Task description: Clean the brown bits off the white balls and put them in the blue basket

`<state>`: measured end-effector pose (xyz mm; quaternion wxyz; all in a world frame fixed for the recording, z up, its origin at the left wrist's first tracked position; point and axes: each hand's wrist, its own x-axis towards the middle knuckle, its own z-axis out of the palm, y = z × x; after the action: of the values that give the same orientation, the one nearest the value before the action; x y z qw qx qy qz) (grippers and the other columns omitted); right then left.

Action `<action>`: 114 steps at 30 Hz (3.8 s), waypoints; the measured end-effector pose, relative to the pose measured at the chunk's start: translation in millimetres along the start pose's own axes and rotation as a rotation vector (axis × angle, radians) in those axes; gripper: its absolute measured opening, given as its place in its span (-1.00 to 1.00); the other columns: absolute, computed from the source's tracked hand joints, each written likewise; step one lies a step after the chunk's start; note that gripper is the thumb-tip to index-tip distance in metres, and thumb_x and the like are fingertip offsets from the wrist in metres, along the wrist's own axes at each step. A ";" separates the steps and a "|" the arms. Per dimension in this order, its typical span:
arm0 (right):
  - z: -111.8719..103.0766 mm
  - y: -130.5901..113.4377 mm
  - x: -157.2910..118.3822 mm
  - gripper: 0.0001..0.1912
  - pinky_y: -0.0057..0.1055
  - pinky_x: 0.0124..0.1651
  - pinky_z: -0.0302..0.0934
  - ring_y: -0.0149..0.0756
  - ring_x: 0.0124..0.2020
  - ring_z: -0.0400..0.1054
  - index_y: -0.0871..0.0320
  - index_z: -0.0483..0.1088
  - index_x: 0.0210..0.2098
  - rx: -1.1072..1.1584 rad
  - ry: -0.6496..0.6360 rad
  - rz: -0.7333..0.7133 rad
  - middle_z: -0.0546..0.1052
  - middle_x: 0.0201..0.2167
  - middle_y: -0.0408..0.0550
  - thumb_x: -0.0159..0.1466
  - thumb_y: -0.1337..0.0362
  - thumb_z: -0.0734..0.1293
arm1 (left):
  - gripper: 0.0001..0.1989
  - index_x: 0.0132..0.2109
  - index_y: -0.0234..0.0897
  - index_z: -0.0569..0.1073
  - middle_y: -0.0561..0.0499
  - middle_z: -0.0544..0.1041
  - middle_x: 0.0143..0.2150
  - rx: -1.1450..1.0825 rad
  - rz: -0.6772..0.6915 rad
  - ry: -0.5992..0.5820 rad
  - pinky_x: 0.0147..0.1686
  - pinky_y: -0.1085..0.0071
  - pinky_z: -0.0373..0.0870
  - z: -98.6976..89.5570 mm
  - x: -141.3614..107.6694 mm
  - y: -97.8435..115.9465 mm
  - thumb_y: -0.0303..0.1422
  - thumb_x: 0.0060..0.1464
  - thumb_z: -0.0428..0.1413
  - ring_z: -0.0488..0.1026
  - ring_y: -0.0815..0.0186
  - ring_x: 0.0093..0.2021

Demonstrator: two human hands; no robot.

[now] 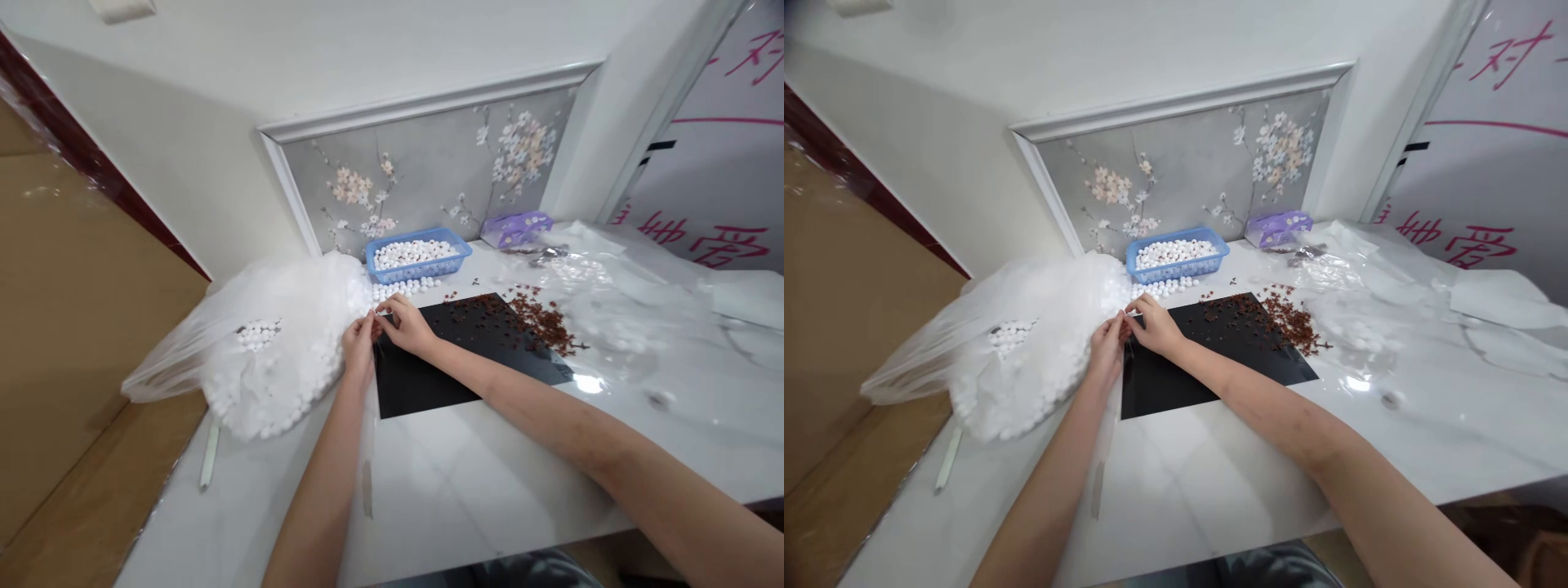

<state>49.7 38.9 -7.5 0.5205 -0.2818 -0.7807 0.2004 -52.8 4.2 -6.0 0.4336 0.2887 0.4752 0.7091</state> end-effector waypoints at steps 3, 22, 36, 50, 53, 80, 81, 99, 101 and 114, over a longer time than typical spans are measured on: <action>0.2 1.6 -0.2 -0.91 -0.44 -0.32 0.18 -0.41 -0.45 0.20 0.16 0.33 -0.31 0.006 -0.013 0.013 0.28 -0.38 -0.09 0.21 0.31 0.21 | -0.74 -0.54 -0.36 0.41 0.12 0.41 -0.60 0.005 0.003 -0.003 -0.43 0.53 0.27 -1.2 0.5 -0.9 -0.25 -0.27 0.27 0.35 0.50 -0.54; -15.0 -10.4 -6.8 -0.80 -0.48 -0.40 0.14 -0.43 -0.47 0.25 0.15 0.35 -0.20 -0.107 -0.155 0.006 0.36 -0.29 -0.06 0.22 0.29 0.18 | -0.69 -0.53 -0.35 0.39 0.12 0.41 -0.59 0.092 0.020 -0.005 -0.47 0.54 0.27 -1.9 3.3 -0.7 -0.21 -0.34 0.29 0.34 0.50 -0.56; -20.0 39.3 14.5 -0.85 -0.40 -0.45 0.06 -0.29 -0.45 0.27 0.15 0.37 -0.36 -0.498 -0.002 0.330 0.37 -0.28 0.01 0.13 0.20 0.28 | -0.81 -0.48 -0.28 0.40 0.07 0.41 -0.56 0.515 0.222 -0.004 -0.44 0.47 0.21 1.3 -8.6 -1.9 -0.26 -0.16 0.20 0.34 0.38 -0.50; -44.6 -5.4 -28.3 -0.77 -0.47 -0.40 0.10 -0.42 -0.47 0.28 0.13 0.42 -0.33 -0.346 -0.098 0.222 0.40 -0.34 -0.09 0.25 0.16 0.19 | -0.59 -0.09 -0.17 0.41 -0.02 0.44 -0.23 0.819 0.546 -0.094 -0.33 0.42 0.24 8.6 -21.7 4.7 -0.45 -0.18 0.18 0.35 0.32 -0.39; -55.9 -6.0 -36.5 -0.77 -0.48 -0.40 0.11 -0.44 -0.47 0.26 0.16 0.44 -0.33 -0.255 -0.087 0.278 0.38 -0.39 -0.10 0.24 0.18 0.20 | -0.68 -0.11 -0.17 0.44 -0.01 0.48 -0.18 0.896 0.645 -0.365 -0.35 0.45 0.30 14.2 -26.6 4.5 -0.49 -0.06 0.06 0.38 0.36 -0.37; -126.5 35.4 -22.7 -0.83 -0.45 -0.32 0.12 -0.29 -0.30 0.36 0.14 0.39 -0.31 -0.588 -0.235 0.338 0.50 -0.30 -0.03 0.22 0.28 0.17 | -0.72 -0.28 -0.35 0.44 0.00 0.49 -0.38 0.251 -0.002 -0.170 -0.31 0.47 0.35 32.4 -34.9 4.9 -0.31 -0.20 0.24 0.43 0.42 -0.38; -125.1 35.7 -22.8 -0.84 -0.45 -0.32 0.13 -0.30 -0.34 0.35 0.14 0.38 -0.31 -0.535 -0.196 0.322 0.51 -0.32 -0.04 0.22 0.29 0.18 | -0.72 -0.29 -0.35 0.44 0.00 0.49 -0.38 0.244 -0.010 -0.175 -0.31 0.47 0.35 33.2 -35.4 4.5 -0.31 -0.20 0.24 0.43 0.43 -0.38; -82.9 0.3 -33.1 -0.73 -0.56 -0.68 0.05 -0.58 -0.72 0.13 0.16 0.24 -0.35 0.241 0.059 0.419 0.38 -0.48 -0.16 0.20 0.06 0.20 | -0.77 -0.31 -0.34 0.49 -0.03 0.55 -0.34 0.105 -0.180 -0.275 -0.29 0.50 0.36 40.5 -42.0 1.0 -0.35 -0.19 0.25 0.44 0.47 -0.40; -84.0 -0.6 -33.1 -0.71 -0.56 -0.70 0.05 -0.58 -0.74 0.15 0.17 0.26 -0.35 0.266 0.034 0.426 0.41 -0.46 -0.15 0.18 0.05 0.22 | -0.80 -0.31 -0.34 0.50 -0.02 0.55 -0.36 0.069 -0.237 -0.291 -0.30 0.52 0.36 41.5 -41.4 -0.9 -0.39 -0.18 0.24 0.44 0.48 -0.42; -88.6 -7.9 -31.0 -0.69 -0.51 -0.68 0.09 -0.50 -0.74 0.24 0.22 0.37 -0.36 0.268 0.002 0.443 0.48 -0.47 -0.08 0.12 0.06 0.29 | -0.89 -0.36 -0.34 0.53 -0.01 0.55 -0.38 0.036 -0.291 -0.291 -0.35 0.59 0.37 37.8 -36.7 -0.4 -0.41 -0.13 0.22 0.43 0.52 -0.44</action>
<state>139.1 14.5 9.1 0.4975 -0.3746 -0.6658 0.4109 -4.8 -12.3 8.1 0.5904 0.3239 0.4568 0.5812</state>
